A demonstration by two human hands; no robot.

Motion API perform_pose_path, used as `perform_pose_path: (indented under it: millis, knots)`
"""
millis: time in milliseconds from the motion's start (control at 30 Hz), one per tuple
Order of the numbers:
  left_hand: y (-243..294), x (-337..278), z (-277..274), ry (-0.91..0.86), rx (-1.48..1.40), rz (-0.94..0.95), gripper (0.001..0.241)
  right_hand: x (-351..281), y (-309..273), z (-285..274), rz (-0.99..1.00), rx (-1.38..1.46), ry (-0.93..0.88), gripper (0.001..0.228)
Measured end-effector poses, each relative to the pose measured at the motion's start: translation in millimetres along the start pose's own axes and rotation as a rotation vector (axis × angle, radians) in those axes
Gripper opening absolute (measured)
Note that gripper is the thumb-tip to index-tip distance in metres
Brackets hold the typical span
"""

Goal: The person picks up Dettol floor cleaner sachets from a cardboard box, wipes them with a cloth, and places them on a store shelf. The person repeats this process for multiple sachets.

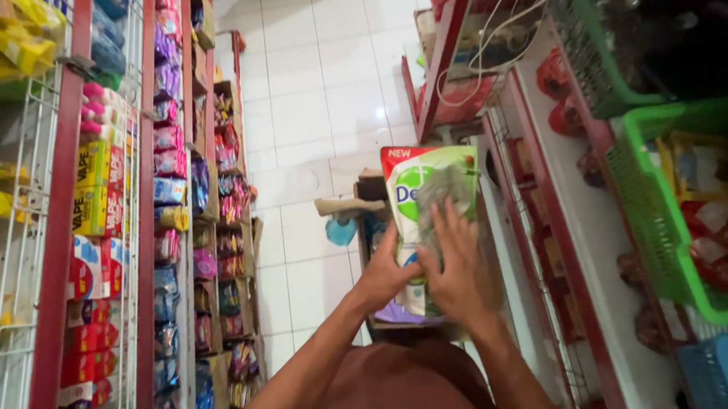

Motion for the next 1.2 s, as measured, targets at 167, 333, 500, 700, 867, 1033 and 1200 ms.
perform_pose_path:
  millis: [167, 333, 500, 700, 867, 1033, 1200]
  knots:
    - [22, -8, 3, -0.099, 0.082, -0.014, 0.098, -15, 2, 2, -0.085, 0.051, -0.050, 0.061]
    - [23, -11, 21, -0.233, 0.064, -0.087, 0.087, 14, 16, -32, -0.132, -0.072, 0.247, 0.060]
    - [10, -14, 23, -0.129, 0.043, -0.058, 0.066, 14, 1, -32, -0.013, -0.014, 0.240, 0.051]
    - [-15, -9, -15, 0.025, -0.079, 0.058, 0.042, -33, -31, 0, -0.144, 0.104, 0.035, 0.047]
    - [-41, -23, -17, -0.004, -0.038, -0.167, 0.043, -28, -22, 1, -0.183, 0.051, 0.095, 0.052]
    - [-51, -35, 4, -0.135, -0.082, -0.190, 0.043, 19, -1, -24, -0.005, 0.070, 0.231, 0.052]
    - [-69, -28, -15, 0.026, -0.064, -0.129, 0.043, 13, -32, 11, -0.105, 0.082, 0.097, 0.053]
Point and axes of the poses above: each hand's wrist, its own x-axis towards the middle knuckle, its own z-axis out of the palm, y = z × x, the point moved 8 cm from there along x, towards the middle knuckle, and after that the axes turned 1 degree about z, right-handed, at the moved point
